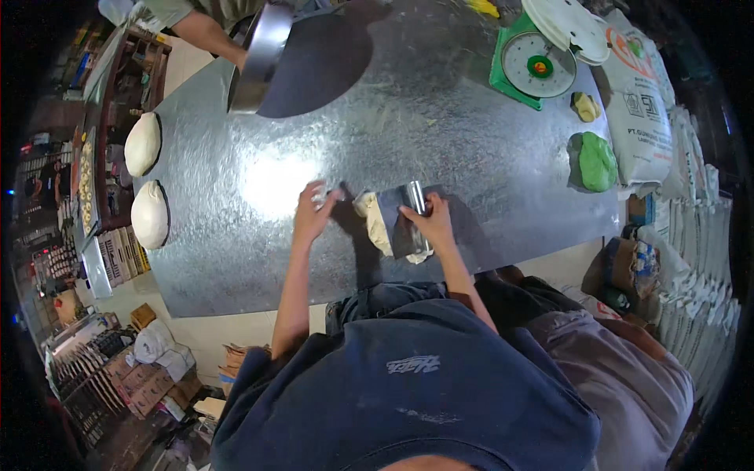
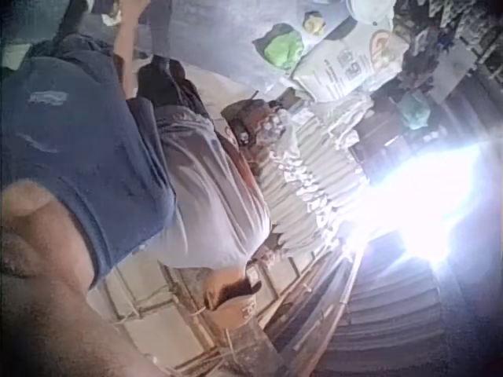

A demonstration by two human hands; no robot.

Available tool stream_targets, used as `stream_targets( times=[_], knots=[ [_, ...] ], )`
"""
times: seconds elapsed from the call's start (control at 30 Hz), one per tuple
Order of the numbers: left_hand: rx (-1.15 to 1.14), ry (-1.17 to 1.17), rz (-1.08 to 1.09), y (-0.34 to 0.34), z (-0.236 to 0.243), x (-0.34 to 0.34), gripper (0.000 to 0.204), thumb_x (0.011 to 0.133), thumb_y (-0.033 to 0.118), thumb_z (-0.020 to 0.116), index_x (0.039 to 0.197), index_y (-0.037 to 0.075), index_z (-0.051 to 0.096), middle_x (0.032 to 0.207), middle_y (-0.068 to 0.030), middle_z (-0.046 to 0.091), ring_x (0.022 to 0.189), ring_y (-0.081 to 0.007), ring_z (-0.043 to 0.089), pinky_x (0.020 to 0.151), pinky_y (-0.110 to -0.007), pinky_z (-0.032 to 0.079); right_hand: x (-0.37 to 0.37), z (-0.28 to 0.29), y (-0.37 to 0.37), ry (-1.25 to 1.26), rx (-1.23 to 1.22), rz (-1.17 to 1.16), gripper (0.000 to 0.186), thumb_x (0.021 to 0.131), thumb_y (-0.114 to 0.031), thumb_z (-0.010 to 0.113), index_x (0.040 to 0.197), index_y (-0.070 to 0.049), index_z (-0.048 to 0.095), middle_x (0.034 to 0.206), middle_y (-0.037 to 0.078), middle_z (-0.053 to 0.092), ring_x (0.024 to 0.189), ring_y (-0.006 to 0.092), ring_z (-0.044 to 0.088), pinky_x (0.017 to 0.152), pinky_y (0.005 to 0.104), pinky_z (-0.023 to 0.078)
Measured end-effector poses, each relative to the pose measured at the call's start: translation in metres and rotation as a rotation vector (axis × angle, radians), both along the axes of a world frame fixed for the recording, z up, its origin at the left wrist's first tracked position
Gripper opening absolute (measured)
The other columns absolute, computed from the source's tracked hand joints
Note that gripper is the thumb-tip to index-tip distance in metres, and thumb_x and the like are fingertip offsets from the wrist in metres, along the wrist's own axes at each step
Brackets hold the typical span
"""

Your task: Knead and divide large portions of dough on a metal workbench in a bakery.

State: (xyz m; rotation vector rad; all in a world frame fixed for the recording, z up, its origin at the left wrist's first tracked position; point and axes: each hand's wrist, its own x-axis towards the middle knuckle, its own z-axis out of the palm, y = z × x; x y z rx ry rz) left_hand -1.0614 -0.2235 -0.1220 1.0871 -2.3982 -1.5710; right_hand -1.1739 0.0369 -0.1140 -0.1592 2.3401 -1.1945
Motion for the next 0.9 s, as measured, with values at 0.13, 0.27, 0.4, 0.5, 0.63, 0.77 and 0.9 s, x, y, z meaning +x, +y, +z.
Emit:
stream_targets(
  times=[0.13,0.27,0.4,0.5,0.63,0.77,0.9],
  knots=[
    [-0.299,-0.077,-0.37,0.046,-0.003,-0.062,0.067,0.07,0.06,0.07,0.12,0.018,0.056,0.104,-0.0214,0.053,0.105,-0.0359,0.049,0.085,-0.043,0.044,0.022,0.016,0.026,0.051,-0.29,-0.228,0.043,0.084,-0.033,0.069,0.105,0.001,0.055,0.093,0.011,0.06,0.083,0.017,0.055,0.074,0.0313,0.044],
    [-0.266,-0.023,-0.502,0.092,-0.026,-0.046,0.062,0.064,0.057,0.071,0.104,0.01,0.061,0.108,-0.0221,0.057,0.099,-0.0422,0.056,0.084,-0.045,0.046,0.015,0.033,0.086,0.251,-0.207,-0.383,0.05,0.084,-0.033,0.067,0.115,0.002,0.048,0.101,0.015,0.06,0.091,0.0235,0.058,0.077,0.0361,0.045],
    [-0.05,-0.001,-0.422,0.1,-0.005,0.018,0.055,0.069,0.048,0.068,0.104,0.006,0.06,0.095,-0.024,0.063,0.09,-0.0405,0.061,0.076,-0.047,0.048,0.029,-0.013,0.136,0.31,0.354,-0.22,0.059,0.082,-0.03,0.068,0.122,0.005,0.044,0.109,0.025,0.058,0.099,0.0394,0.057,0.084,0.0422,0.045],
    [0.073,0.059,-0.36,0.092,0.003,0.044,0.053,0.07,0.045,0.068,0.104,0.004,0.058,0.089,-0.0246,0.064,0.084,-0.0409,0.062,0.072,-0.047,0.049,0.024,-0.045,0.144,0.506,0.337,-0.235,0.066,0.081,-0.029,0.069,0.13,0.006,0.04,0.114,0.029,0.057,0.104,0.0413,0.057,0.086,0.0429,0.046],
    [0.106,0.087,-0.382,0.068,0.025,0.089,0.044,0.075,0.037,0.069,0.101,0.003,0.056,0.084,-0.0238,0.064,0.08,-0.0416,0.062,0.07,-0.046,0.048,0.002,-0.031,0.132,0.469,0.214,-0.193,0.06,0.077,-0.031,0.074,0.12,0.002,0.047,0.102,0.024,0.061,0.091,0.0384,0.061,0.076,0.0422,0.047],
    [0.163,0.066,-0.413,0.046,0.035,0.115,0.041,0.077,0.032,0.069,0.099,0.002,0.055,0.079,-0.0202,0.063,0.074,-0.037,0.063,0.068,-0.043,0.048,-0.011,-0.047,0.139,0.557,0.384,-0.161,0.059,0.076,-0.035,0.074,0.117,-0.001,0.051,0.1,0.024,0.062,0.093,0.0388,0.061,0.078,0.0415,0.047],
    [0.313,0.026,-0.41,0.029,0.033,0.143,0.037,0.077,0.027,0.07,0.096,0.0,0.053,0.078,-0.0156,0.06,0.075,-0.0229,0.06,0.066,-0.036,0.047,0.058,-0.103,0.03,0.442,-0.003,-0.048,0.039,0.088,-0.019,0.056,0.123,-0.002,0.05,0.108,0.024,0.061,0.1,0.037,0.059,0.086,0.0423,0.046]
  ],
)
